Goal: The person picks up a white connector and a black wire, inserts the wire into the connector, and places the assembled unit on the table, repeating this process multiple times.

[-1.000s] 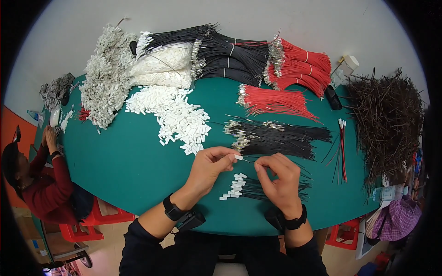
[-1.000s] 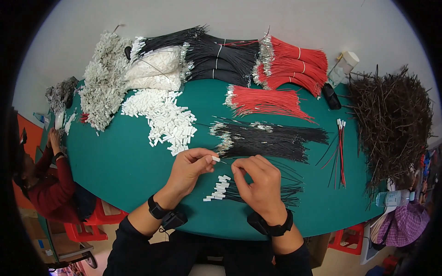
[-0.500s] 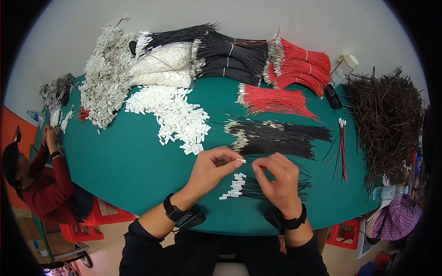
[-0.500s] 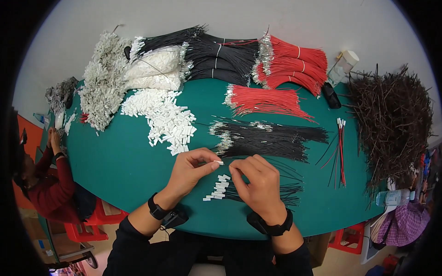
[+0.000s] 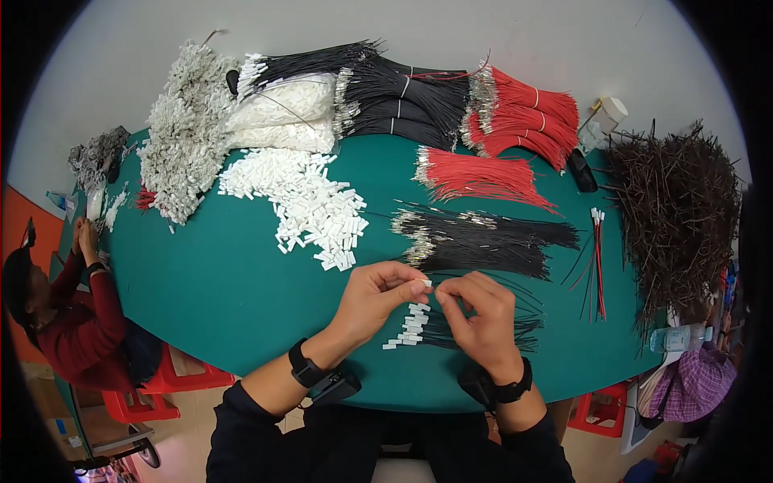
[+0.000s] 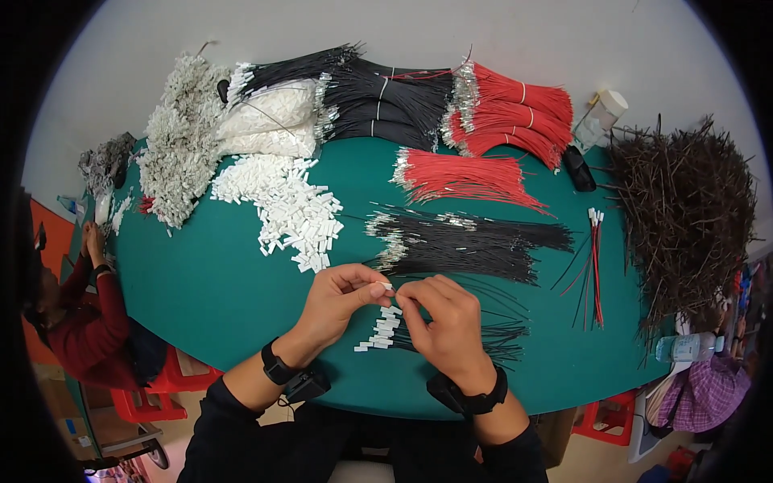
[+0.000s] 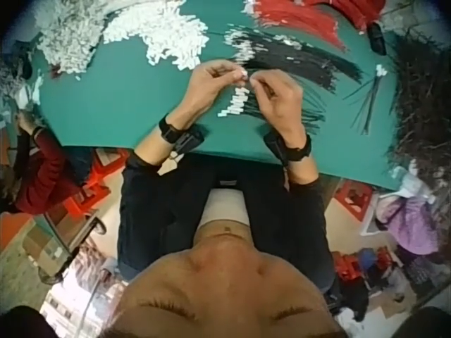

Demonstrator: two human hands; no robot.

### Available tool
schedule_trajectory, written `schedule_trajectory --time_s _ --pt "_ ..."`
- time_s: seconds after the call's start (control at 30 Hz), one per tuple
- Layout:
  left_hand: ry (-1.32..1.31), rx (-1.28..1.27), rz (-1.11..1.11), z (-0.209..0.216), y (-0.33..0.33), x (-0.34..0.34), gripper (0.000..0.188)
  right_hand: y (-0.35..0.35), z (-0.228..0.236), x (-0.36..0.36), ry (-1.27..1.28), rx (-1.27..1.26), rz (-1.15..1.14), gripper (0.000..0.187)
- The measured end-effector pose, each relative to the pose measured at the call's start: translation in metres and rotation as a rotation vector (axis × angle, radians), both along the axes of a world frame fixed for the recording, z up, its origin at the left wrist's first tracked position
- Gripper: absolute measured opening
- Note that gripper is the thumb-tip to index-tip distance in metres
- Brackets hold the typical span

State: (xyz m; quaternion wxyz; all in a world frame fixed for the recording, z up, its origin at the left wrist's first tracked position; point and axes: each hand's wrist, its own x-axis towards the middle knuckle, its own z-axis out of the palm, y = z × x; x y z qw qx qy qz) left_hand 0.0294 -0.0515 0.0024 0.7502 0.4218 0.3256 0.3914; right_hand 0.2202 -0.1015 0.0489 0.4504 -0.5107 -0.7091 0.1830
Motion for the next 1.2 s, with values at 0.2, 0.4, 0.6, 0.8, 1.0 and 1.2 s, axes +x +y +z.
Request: schedule_trajectory --time_s 0.2,0.4,0.6,0.8,1.0,1.2 --pt "0.089 0.101 -0.058 0.006 0.002 -0.006 0.014 -0.001 0.011 0.005 0.016 -0.049 -0.024 0.014" --pt "0.010 0.077 -0.079 0.005 0.001 -0.004 0.015 0.001 0.003 0.004 -0.043 0.053 0.013 0.016" --pt "-0.048 0.071 -0.103 0.007 0.001 -0.002 0.015 0.001 0.001 0.004 -0.032 0.052 0.028 0.016" --pt "-0.028 0.042 -0.118 0.008 0.006 -0.005 0.015 0.002 0.001 0.010 -0.080 0.028 0.018 0.015" --pt "0.632 0.817 -0.203 0.018 0.008 -0.015 0.019 -0.003 0.002 0.028 -0.364 -0.201 0.186 0.016" --pt "0.963 0.896 0.003 0.017 0.035 -0.039 0.022 0.011 -0.017 0.028 -0.353 -0.177 0.000 0.015"
